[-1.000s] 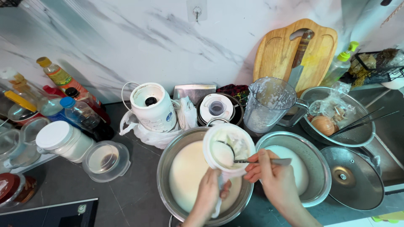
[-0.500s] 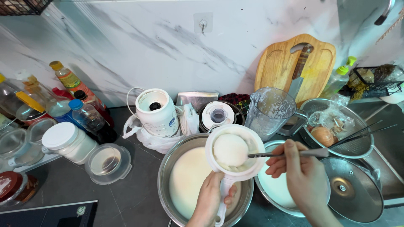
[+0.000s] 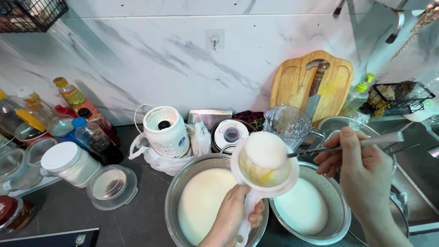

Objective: The person scoops a white liquid from a large metal bowl into a small plastic container using a ladle, then stirs the contents inside the container. The person repeats this scooping and stirring process multiple times.

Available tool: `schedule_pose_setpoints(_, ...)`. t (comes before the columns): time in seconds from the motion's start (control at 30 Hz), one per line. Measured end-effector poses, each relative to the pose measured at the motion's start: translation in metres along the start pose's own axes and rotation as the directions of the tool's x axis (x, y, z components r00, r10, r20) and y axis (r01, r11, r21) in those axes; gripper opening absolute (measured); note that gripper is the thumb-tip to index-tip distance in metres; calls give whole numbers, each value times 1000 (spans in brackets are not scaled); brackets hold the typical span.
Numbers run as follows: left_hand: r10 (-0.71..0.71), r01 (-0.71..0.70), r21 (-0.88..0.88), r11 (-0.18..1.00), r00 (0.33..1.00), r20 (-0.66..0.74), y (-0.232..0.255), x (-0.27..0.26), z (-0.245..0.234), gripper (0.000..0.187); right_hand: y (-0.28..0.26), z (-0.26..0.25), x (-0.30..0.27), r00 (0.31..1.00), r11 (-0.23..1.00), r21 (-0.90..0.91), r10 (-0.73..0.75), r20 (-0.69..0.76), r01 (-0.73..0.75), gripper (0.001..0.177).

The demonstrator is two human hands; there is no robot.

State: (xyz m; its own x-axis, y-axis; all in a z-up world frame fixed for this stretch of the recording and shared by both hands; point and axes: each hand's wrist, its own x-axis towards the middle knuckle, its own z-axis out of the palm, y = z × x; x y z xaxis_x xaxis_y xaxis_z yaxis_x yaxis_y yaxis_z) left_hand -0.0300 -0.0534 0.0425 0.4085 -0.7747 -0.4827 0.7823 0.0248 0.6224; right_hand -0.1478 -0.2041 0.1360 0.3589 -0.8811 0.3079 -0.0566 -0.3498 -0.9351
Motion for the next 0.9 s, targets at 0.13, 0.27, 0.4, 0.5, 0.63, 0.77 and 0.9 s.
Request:
schedule_pose_setpoints(0.13, 48, -48, 17, 999, 999, 1, 4, 4, 17, 16, 13, -5, 8, 1000, 1000, 15, 11, -7, -11, 45)
schedule_pose_setpoints(0.27, 37, -37, 16, 999, 999, 6, 5, 16, 30, 15, 24, -11, 16, 999, 999, 21, 38, -14, -37, 46)
schedule_pose_setpoints(0.4, 30, -31, 23, 999, 999, 41, 5, 34, 42, 15, 24, -21, 33, 999, 1000, 11, 16, -34, -16, 46)
schedule_pose_setpoints(0.5, 28, -28, -9, 1000, 999, 18, 0, 57, 48, 8, 6, -27, 47, 997, 1000, 14, -14, -79, 16, 44)
schedule_pose_setpoints(0.63, 58, -59, 48, 997, 998, 13, 2, 68, 55, 11, 11, -39, 85, 991, 995, -18, -97, -90, 96, 43)
schedule_pose_setpoints(0.77, 78, -78, 11, 997, 997, 10, -2, 75, 48, 14, 33, -41, 119, 985, 989, 31, -140, -99, 144, 43)
schedule_pose_setpoints(0.9, 31, -31, -6, 999, 997, -66, -3, 69, 30, 20, 93, -33, 130, 982, 979, -90, -185, -24, 183, 41)
